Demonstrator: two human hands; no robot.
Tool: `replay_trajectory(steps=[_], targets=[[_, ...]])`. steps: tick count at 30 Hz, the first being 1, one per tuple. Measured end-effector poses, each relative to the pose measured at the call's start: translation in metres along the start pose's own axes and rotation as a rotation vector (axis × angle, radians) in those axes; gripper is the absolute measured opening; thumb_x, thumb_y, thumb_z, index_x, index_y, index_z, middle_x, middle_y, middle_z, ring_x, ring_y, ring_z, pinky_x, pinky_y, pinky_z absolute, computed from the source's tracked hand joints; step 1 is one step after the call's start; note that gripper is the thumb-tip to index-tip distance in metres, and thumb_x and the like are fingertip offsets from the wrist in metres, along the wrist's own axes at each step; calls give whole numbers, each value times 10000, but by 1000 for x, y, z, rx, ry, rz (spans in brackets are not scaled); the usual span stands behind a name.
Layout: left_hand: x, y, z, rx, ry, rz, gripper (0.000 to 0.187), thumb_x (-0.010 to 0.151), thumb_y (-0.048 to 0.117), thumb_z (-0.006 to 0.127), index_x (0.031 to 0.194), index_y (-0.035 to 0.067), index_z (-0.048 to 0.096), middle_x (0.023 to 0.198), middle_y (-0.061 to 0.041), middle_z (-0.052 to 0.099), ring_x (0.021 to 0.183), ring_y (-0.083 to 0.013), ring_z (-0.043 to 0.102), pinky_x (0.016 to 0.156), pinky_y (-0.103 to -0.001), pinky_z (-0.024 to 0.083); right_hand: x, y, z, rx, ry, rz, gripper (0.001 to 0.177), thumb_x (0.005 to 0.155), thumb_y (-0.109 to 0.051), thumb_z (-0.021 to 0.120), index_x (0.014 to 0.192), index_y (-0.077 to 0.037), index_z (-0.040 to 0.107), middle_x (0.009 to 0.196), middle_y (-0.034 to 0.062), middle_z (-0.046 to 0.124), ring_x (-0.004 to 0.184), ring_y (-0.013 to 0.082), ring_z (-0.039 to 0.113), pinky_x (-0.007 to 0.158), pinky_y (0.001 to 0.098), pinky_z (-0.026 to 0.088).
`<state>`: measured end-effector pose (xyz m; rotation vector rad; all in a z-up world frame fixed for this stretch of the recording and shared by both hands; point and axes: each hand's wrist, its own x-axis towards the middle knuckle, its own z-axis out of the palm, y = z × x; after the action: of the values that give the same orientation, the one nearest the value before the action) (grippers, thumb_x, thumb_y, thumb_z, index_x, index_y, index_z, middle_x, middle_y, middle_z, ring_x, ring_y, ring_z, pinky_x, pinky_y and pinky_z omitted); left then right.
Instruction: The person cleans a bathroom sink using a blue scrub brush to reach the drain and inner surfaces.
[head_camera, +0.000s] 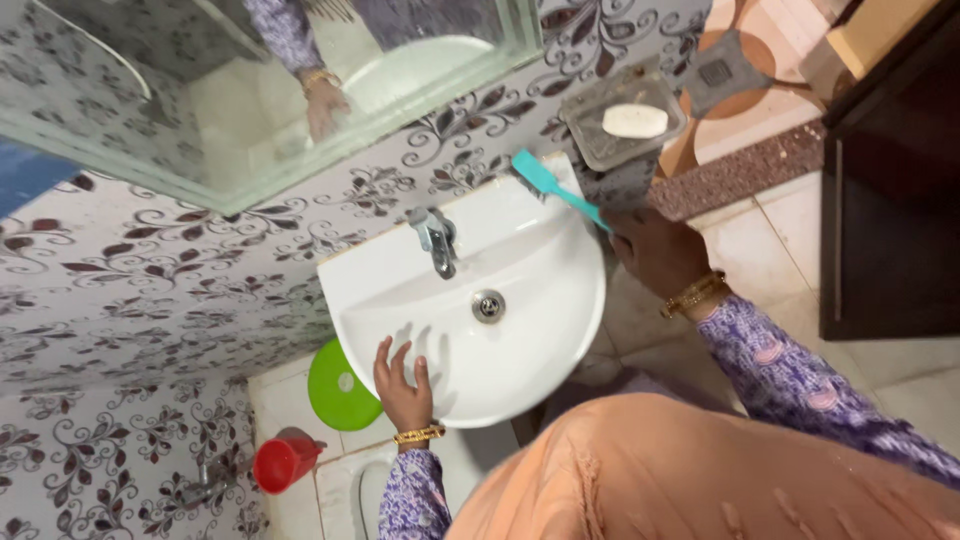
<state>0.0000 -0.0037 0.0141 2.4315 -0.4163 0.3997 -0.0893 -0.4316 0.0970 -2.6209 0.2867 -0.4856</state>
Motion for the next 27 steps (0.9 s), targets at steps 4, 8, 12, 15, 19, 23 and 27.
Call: replay_trajectory(steps=[4,8,12,15,19,23,27], targets=[[1,1,0,20,-1,7,306,974,251,657,1219,73,703,1489,-150,538,1411,-377,476,1137,-495,404,3,-21,19,-44,15,-90,366,906,-258,723,1272,-248,728,920,80,668,716,302,663,589,443,539],[-4,3,-3,-6,5,17,276,995,231,649,1212,70,705,1502,-150,537,1430,-384,469,1140,-497,409,-16,-37,33,14,-18,-231,410,860,-238,750,1269,-252,733,833,72,611,625,278,622,535,424,518],[-2,4,-4,-24,9,4,276,1003,232,644,1217,67,703,1505,-148,532,1432,-378,471,1139,-500,415,-17,-7,13,-13,41,-158,383,940,-234,738,1322,-257,723,820,56,609,617,232,600,531,388,495],[-2,2,-3,-39,18,-24,274,1022,246,635,1212,62,704,1498,-146,526,1425,-374,475,1119,-491,436,-9,3,5,-136,5,-41,410,972,-242,723,1379,-197,699,842,97,607,537,200,567,433,338,473],[-4,2,-3,-63,28,-12,285,1035,261,622,1214,56,708,1501,-140,526,1434,-368,475,1124,-491,444,-8,-30,41,-98,-9,-135,378,992,-268,710,1366,-209,697,861,63,628,546,171,565,455,322,478],[-6,4,-4,-80,44,-27,288,1040,264,615,1214,57,715,1494,-139,536,1431,-363,479,1117,-490,443,-25,-55,49,-113,-33,-240,408,927,-281,713,1335,-265,716,816,55,615,549,195,574,449,341,478],[-5,1,-3,-110,65,-34,284,1047,263,606,1211,56,711,1489,-140,543,1433,-358,484,1125,-488,442,-33,-20,9,11,-82,-133,360,958,-291,709,1318,-276,708,840,70,615,542,198,581,466,343,481]])
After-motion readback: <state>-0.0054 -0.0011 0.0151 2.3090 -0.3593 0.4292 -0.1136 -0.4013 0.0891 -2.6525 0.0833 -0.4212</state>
